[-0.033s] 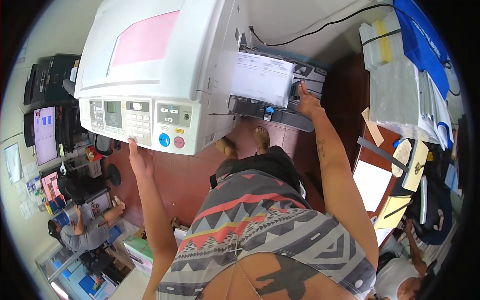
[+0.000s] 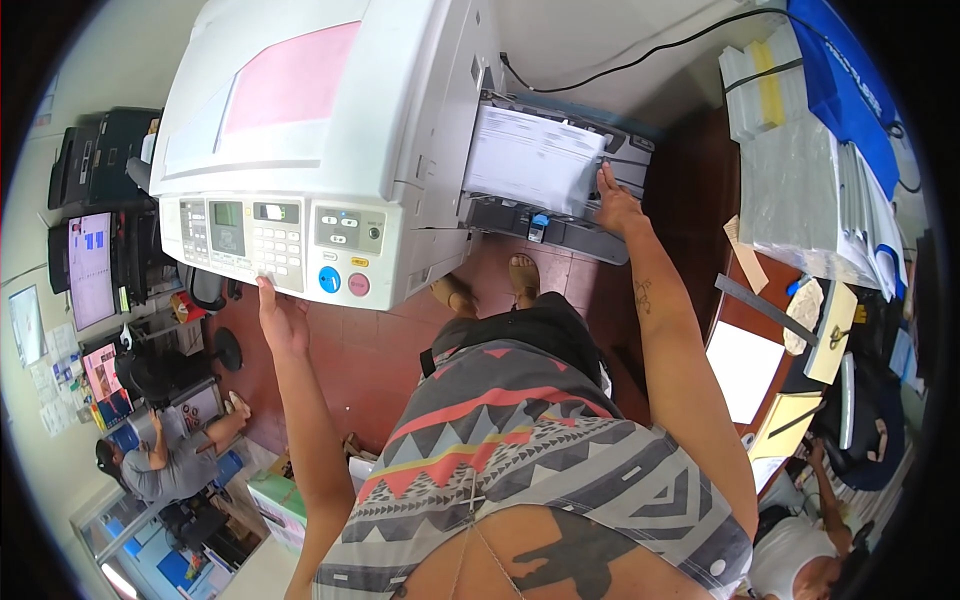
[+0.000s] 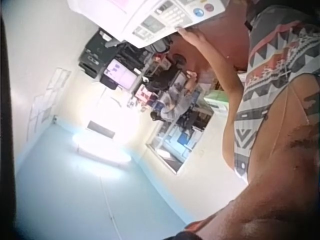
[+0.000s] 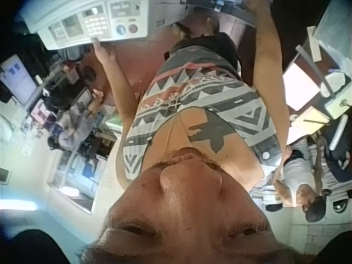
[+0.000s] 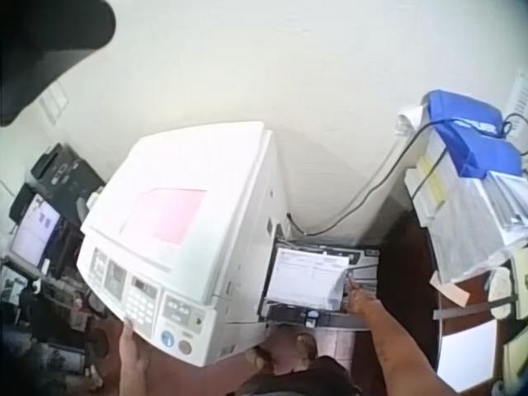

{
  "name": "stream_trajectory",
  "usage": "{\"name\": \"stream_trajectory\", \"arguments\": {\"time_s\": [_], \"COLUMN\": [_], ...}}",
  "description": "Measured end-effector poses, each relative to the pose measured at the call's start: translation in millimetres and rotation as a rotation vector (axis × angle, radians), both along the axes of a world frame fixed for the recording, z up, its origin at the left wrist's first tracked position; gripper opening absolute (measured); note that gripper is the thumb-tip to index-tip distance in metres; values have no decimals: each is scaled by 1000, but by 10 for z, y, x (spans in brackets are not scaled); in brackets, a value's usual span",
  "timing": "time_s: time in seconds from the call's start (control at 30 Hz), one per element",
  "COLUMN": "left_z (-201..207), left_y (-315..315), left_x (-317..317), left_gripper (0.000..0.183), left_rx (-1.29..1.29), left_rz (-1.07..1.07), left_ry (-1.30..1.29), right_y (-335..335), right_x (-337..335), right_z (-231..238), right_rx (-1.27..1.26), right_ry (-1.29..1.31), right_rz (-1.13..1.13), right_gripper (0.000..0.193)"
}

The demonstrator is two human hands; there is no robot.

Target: Operating a large office duplicator or printing machine, including loading paper and checking output.

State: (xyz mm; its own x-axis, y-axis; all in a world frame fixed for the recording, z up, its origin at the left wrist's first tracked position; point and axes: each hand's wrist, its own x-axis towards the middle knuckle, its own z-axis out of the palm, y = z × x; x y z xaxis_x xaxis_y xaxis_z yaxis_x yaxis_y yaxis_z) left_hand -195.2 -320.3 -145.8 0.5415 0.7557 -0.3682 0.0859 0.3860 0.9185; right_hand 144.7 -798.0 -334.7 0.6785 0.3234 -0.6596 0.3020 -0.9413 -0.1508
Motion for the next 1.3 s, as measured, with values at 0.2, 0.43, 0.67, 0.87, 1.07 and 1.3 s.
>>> {"name": "stream_trajectory", "arguments": {"time_s": [0.2,0.43,0.67,0.87,1.07,1.3], "left_z": [1,4,75,26,-32,-38], "left_y": [-28,-66,-154,-56,-27,-8], "left_x": [15,49,105,35,3,3], "left_gripper": [60,60,55,56,55,56], "left_rx": [-11,18,50,22,14,-9], "left_rz": [28,23,55,10,29,12], "left_ry": [-6,-10,57,38,59,-18], "right_y": [-66,-106,-18,-19,-57,-89], "right_x": [2,55,57,58,54,51], "right_z": [-182,-286,-108,-77,-140,-168], "right_rx": [20,76,14,-5,46,1], "right_ry": [-67,-90,-33,-27,-61,-59], "right_rz": [-3,39,11,15,21,24], "right_gripper": [96,106,101,102,102,98]}}
